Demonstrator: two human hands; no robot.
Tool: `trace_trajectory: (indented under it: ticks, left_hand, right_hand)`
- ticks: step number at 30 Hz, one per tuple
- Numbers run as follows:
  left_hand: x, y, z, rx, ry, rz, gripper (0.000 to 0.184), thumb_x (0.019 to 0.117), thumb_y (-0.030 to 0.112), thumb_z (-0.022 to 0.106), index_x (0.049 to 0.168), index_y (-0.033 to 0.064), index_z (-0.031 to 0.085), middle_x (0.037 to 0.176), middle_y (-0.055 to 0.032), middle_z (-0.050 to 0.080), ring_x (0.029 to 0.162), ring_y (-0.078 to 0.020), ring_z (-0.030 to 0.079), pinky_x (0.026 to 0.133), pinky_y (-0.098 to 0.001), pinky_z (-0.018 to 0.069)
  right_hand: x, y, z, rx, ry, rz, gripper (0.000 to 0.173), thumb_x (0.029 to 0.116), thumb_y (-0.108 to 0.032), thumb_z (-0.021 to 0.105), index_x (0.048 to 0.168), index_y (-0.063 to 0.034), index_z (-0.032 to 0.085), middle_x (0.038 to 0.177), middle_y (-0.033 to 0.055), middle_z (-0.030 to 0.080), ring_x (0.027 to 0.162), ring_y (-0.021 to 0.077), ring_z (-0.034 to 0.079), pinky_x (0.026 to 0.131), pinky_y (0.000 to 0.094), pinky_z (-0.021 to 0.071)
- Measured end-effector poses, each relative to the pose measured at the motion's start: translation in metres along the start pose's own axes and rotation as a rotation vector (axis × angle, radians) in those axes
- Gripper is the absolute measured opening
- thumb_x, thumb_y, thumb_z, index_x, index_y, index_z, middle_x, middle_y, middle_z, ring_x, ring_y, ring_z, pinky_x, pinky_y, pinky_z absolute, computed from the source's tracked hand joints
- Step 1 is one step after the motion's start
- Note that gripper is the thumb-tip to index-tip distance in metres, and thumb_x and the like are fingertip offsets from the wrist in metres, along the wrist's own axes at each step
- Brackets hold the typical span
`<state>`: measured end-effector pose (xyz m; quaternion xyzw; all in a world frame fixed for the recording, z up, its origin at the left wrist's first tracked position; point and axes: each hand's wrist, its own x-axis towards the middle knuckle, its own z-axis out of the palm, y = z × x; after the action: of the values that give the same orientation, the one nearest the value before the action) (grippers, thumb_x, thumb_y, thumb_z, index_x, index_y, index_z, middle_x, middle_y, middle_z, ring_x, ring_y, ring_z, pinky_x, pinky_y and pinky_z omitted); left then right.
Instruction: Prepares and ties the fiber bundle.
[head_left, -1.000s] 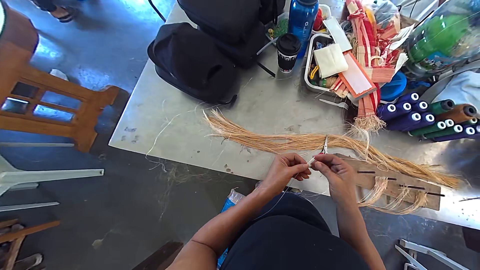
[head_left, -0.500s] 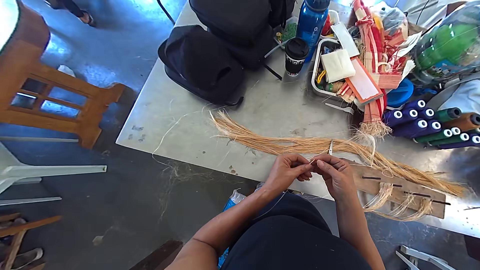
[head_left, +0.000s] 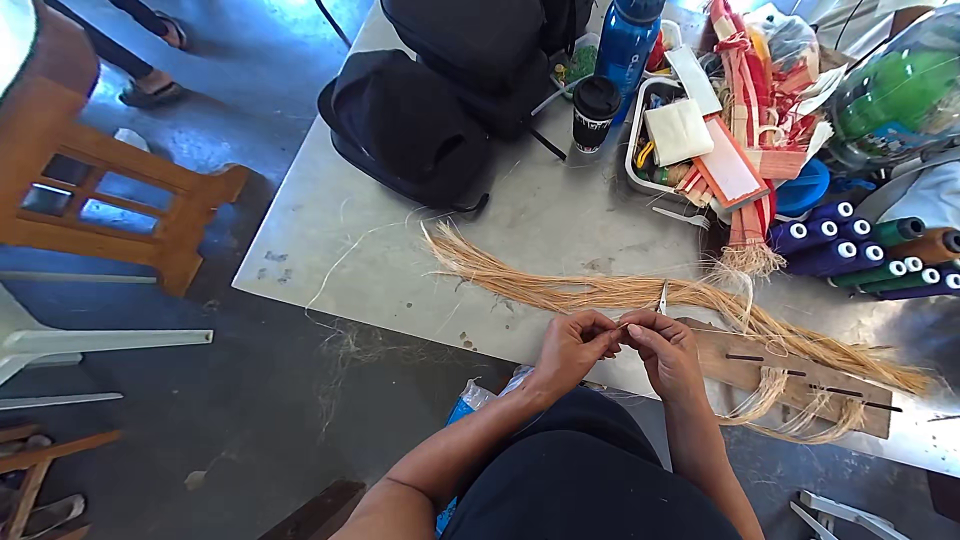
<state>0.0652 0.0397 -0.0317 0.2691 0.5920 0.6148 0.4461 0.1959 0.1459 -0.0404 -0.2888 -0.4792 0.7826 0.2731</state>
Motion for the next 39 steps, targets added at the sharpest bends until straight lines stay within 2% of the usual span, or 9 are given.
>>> trace_trajectory:
  ticks: [5,12,34,39]
  left_hand:
    - [-0.002,-0.009,0.003,0.072,0.033,0.137,0.005,0.0942,0.001,0.067,0.095,-0.0019,0.071,0.079,0.0006,0.074,0.07,-0.0027,0.07,0.069,-0.0195,0.0606]
    - [-0.003,-0.014,0.006,0.097,0.059,0.199,0.007,0.0937,0.0,0.066,0.095,-0.0036,0.072,0.08,-0.0003,0.074,0.071,-0.0016,0.07,0.07,-0.0189,0.0603]
    - [-0.001,-0.021,0.012,0.13,0.067,0.231,0.008,0.0937,0.0,0.066,0.096,-0.0049,0.072,0.081,-0.0029,0.074,0.072,-0.0026,0.071,0.071,-0.0196,0.0607]
    - [-0.001,-0.021,0.013,0.126,0.077,0.218,0.007,0.0934,0.0,0.067,0.095,-0.0046,0.072,0.08,-0.002,0.074,0.071,-0.0021,0.07,0.07,-0.0192,0.0604]
  right_hand:
    - [0.0,0.001,-0.001,0.006,0.011,-0.002,0.018,0.0928,0.003,0.057,0.093,0.0017,0.075,0.09,0.0094,0.075,0.08,0.0149,0.073,0.08,0.0323,0.0622]
    - [0.0,0.001,0.0,0.014,0.017,-0.003,0.018,0.0921,0.004,0.056,0.091,0.0016,0.074,0.091,0.01,0.075,0.081,0.0152,0.073,0.08,0.032,0.0621]
    - [0.003,0.002,-0.007,-0.021,0.026,0.02,0.019,0.0888,0.005,0.056,0.086,0.0,0.074,0.091,0.0091,0.075,0.081,0.0141,0.072,0.079,0.0309,0.0617]
    - [0.002,0.001,-0.009,0.011,0.014,0.025,0.022,0.0915,0.004,0.053,0.089,0.0007,0.074,0.091,0.0094,0.075,0.08,0.0143,0.073,0.079,0.0312,0.0618]
